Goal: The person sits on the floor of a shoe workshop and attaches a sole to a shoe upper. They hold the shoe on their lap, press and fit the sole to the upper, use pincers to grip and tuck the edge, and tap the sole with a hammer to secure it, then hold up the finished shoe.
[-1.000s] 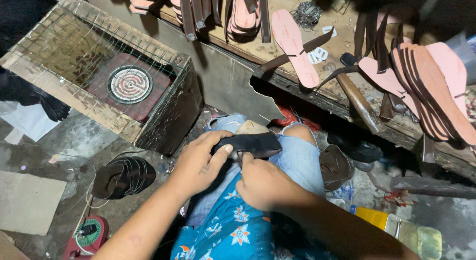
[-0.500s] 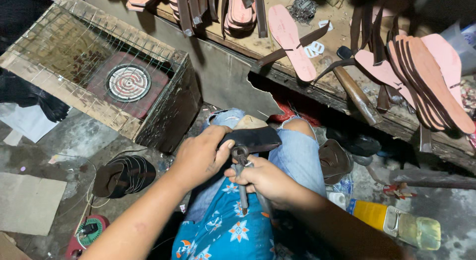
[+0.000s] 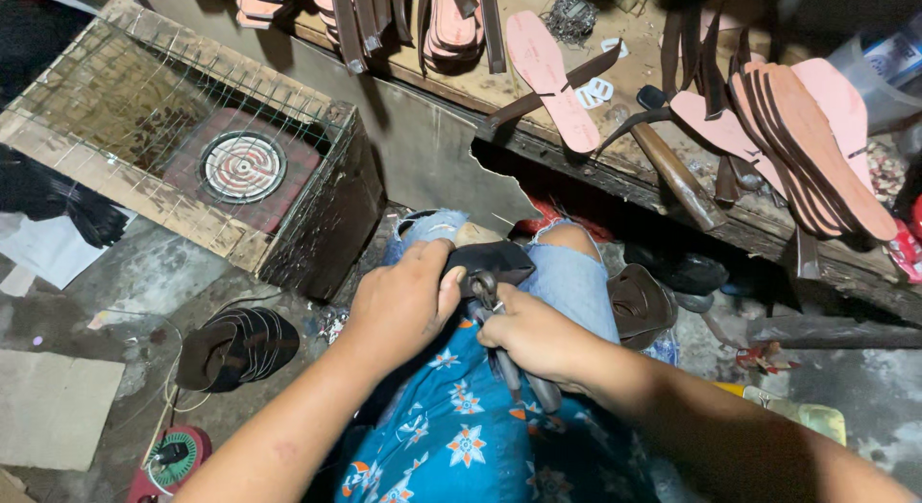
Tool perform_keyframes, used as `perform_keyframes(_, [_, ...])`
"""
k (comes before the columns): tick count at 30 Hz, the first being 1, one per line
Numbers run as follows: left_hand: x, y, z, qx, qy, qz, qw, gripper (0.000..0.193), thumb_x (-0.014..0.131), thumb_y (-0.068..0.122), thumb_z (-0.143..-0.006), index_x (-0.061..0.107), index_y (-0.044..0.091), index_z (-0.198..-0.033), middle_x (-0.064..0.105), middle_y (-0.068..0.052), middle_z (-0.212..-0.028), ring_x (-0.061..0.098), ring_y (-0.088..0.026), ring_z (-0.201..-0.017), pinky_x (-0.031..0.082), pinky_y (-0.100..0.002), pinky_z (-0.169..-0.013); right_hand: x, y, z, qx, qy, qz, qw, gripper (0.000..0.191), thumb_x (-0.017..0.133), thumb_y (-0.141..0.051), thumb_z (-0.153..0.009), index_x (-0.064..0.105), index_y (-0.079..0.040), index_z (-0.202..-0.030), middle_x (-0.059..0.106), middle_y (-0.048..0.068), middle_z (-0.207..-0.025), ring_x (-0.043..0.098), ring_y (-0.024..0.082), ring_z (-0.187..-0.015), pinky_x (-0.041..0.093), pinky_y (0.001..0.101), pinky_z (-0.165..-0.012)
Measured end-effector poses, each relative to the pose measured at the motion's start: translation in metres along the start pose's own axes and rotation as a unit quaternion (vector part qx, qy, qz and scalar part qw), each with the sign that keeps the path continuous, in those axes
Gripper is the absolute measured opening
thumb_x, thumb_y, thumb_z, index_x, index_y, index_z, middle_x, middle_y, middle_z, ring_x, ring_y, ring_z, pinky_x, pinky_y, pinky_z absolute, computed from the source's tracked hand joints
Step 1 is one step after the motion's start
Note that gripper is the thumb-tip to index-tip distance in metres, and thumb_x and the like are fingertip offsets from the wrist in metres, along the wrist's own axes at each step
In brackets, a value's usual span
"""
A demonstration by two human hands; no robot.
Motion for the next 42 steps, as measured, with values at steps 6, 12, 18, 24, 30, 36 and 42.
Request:
perform_keyframes(6, [-0.005, 0.006, -0.008, 0.007, 0.001, 0.005, 1.0, 0.027, 0.06, 0.03, -0.096, 0.058, 0.005, -0.107, 0.068, -0.02, -0.092, 0.066, -0.044, -0.067, 0.053, -0.054, -0.058, -0.003, -0.012, 0.002, -0.084, -0.008, 0.021, 0.996, 0.018, 0.055, -0.008, -0.083, 0.061, -0.005, -0.1, 0.052, 0.0, -0.077, 0.046, 0.011, -0.069, 0.04, 0.026, -0.061])
perform_keyframes(12, [-0.004, 0.008, -0.009, 0.007, -0.015, -0.005, 1.0, 0.027, 0.06, 0.03, -0.096, 0.057, 0.004, -0.105, 0.067, -0.02, -0.091, 0.066, -0.043, -0.066, 0.053, -0.054, -0.058, -0.01, -0.006, -0.004, -0.01, -0.017, 0.013, 1.0, 0.026, 0.054, -0.004, -0.075, 0.062, -0.006, -0.1, 0.056, -0.001, -0.079, 0.048, 0.013, -0.069, 0.041, 0.0275, -0.061])
perform_keyframes(18, [-0.004, 0.019, 0.0, 0.032, 0.002, -0.011, 0.999, 0.028, 0.062, 0.03, -0.094, 0.058, 0.004, -0.105, 0.066, -0.018, -0.087, 0.067, -0.041, -0.064, 0.054, -0.05, -0.055, -0.02, -0.019, 0.006, -0.009, 0.011, 0.091, 0.996, 0.026, 0.058, -0.005, -0.079, 0.061, 0.002, -0.105, 0.069, 0.007, -0.083, 0.065, 0.017, -0.078, 0.053, 0.0297, -0.07])
perform_keyframes(24, [-0.001, 0.008, 0.001, 0.0, 0.025, 0.013, 1.0, 0.03, 0.062, 0.03, -0.096, 0.059, 0.004, -0.109, 0.069, -0.019, -0.09, 0.067, -0.042, -0.065, 0.054, -0.051, -0.057, -0.013, -0.018, 0.013, -0.079, 0.128, 0.285, 0.947, 0.028, 0.055, -0.017, -0.094, 0.052, 0.0, -0.117, 0.068, 0.024, -0.085, 0.07, 0.044, -0.08, 0.054, 0.0531, -0.072])
perform_keyframes(30, [0.004, -0.008, -0.004, -0.032, 0.032, 0.053, 0.998, 0.033, 0.064, 0.033, -0.095, 0.064, 0.006, -0.114, 0.072, -0.02, -0.095, 0.069, -0.044, -0.076, 0.055, -0.053, -0.066, 0.002, -0.021, 0.006, -0.268, 0.265, 0.393, 0.839, 0.024, 0.059, -0.018, -0.093, 0.052, 0.002, -0.105, 0.067, 0.028, -0.088, 0.065, 0.049, -0.083, 0.05, 0.0571, -0.075])
perform_keyframes(36, [0.002, -0.004, 0.004, -0.036, 0.01, 0.104, 0.994, 0.033, 0.061, 0.029, -0.094, 0.066, 0.012, -0.122, 0.073, -0.017, -0.105, 0.069, -0.043, -0.087, 0.054, -0.053, -0.073, 0.01, 0.0, 0.001, -0.191, 0.143, 0.474, 0.847, 0.033, 0.064, -0.013, -0.081, 0.048, 0.006, -0.101, 0.066, 0.028, -0.08, 0.065, 0.047, -0.075, 0.052, 0.056, -0.071])
perform_keyframes(42, [0.0, -0.02, -0.003, -0.078, -0.043, 0.155, 0.984, 0.03, 0.062, 0.032, -0.092, 0.069, 0.012, -0.114, 0.075, -0.015, -0.096, 0.071, -0.038, -0.092, 0.055, -0.05, -0.077, 0.025, -0.021, -0.005, -0.244, 0.175, 0.521, 0.799, 0.026, 0.063, -0.015, -0.083, 0.051, 0.003, -0.097, 0.066, 0.023, -0.075, 0.068, 0.04, -0.071, 0.055, 0.0515, -0.067])
Point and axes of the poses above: each hand's wrist, its own z-axis away from the middle knuckle, its own x-axis out of the palm, y = z × x, the point moved 6 cm from there along -z, towards the middle knuckle
